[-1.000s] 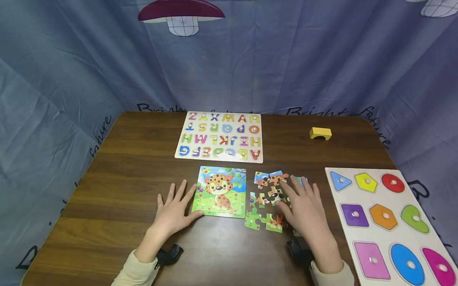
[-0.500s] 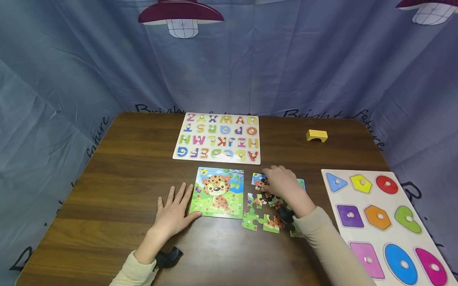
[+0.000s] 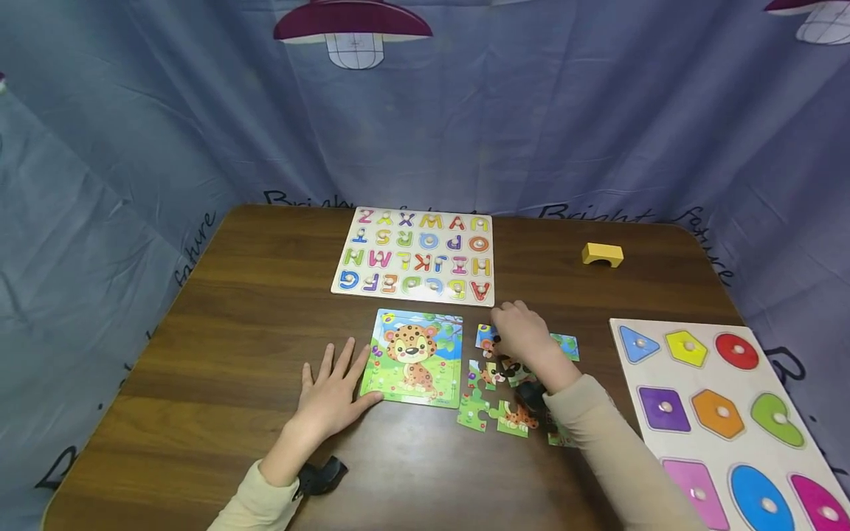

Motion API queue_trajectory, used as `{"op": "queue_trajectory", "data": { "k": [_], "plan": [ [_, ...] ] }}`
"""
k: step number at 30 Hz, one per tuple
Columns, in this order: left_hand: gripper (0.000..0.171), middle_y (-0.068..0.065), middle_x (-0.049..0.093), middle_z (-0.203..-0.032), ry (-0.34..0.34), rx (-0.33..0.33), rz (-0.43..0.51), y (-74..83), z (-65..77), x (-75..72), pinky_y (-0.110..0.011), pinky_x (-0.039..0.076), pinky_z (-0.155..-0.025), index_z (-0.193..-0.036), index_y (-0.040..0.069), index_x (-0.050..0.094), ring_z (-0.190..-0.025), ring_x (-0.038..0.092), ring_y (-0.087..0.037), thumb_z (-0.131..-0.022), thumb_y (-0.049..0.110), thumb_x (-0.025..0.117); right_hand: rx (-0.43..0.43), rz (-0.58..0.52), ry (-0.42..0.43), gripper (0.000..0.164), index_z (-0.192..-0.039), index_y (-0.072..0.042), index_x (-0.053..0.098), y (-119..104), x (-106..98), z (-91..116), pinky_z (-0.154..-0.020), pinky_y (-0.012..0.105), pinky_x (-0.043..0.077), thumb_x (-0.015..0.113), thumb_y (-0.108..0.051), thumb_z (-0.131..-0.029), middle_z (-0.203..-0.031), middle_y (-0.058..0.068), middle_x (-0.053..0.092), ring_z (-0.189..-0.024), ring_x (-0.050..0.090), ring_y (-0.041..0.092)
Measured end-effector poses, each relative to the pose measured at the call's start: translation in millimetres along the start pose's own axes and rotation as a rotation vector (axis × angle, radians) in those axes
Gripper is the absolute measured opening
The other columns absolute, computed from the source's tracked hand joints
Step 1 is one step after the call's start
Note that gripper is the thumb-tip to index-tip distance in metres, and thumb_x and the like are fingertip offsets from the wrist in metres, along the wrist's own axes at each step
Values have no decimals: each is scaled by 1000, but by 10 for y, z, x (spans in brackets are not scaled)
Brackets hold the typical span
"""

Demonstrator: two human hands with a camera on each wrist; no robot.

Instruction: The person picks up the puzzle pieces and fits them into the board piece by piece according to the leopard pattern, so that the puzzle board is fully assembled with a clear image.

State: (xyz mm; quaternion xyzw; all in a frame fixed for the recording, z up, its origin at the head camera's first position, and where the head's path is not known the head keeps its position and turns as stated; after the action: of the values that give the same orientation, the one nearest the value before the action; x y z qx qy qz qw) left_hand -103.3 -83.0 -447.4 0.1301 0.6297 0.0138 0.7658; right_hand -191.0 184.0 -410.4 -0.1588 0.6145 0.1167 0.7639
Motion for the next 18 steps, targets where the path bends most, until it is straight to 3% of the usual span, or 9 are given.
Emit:
{"op": "queue_trajectory", "data": {
  "k": [8, 15, 18],
  "plan": [
    [76, -6, 11, -144, 1, 2, -1, 9, -2, -13, -63, 5, -92, -139, 26, 20, -128, 4, -35, -77, 65, 40, -69, -320, -80, 26, -83, -5, 48, 79, -9, -34, -52, 29, 32, 70, -10, -71, -68, 3, 45, -58, 39, 16],
    [75, -6, 11, -144, 2, 0, 0, 1, 5, -10, -63, 5, -92, -139, 26, 20, -128, 5, -35, -77, 65, 40, -153, -613, -130, 14, -82, -4, 51, 137, -17, -83, -49, 28, 35, 63, -11, -79, -63, 2, 46, -53, 40, 13],
    [75, -5, 11, -144, 0, -1, -5, 1, 4, -6, -63, 6, -92, -139, 27, 20, -128, 5, -35, -77, 65, 39, -145, -760, -180, 14, -85, -2, 53, 140, -19, -111, -44, 29, 34, 61, -14, -81, -61, 8, 47, -47, 38, 13]
  ]
}}
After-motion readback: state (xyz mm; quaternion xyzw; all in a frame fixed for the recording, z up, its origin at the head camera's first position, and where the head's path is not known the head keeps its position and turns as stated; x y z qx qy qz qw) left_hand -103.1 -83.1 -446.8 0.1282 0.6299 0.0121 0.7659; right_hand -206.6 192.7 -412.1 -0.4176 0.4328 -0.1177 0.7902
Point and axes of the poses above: each hand's wrist, its own z-axis away from the middle knuckle, its own x-axis out of the palm, y = z × x, the point moved 5 cm from there along -z, towards the middle knuckle
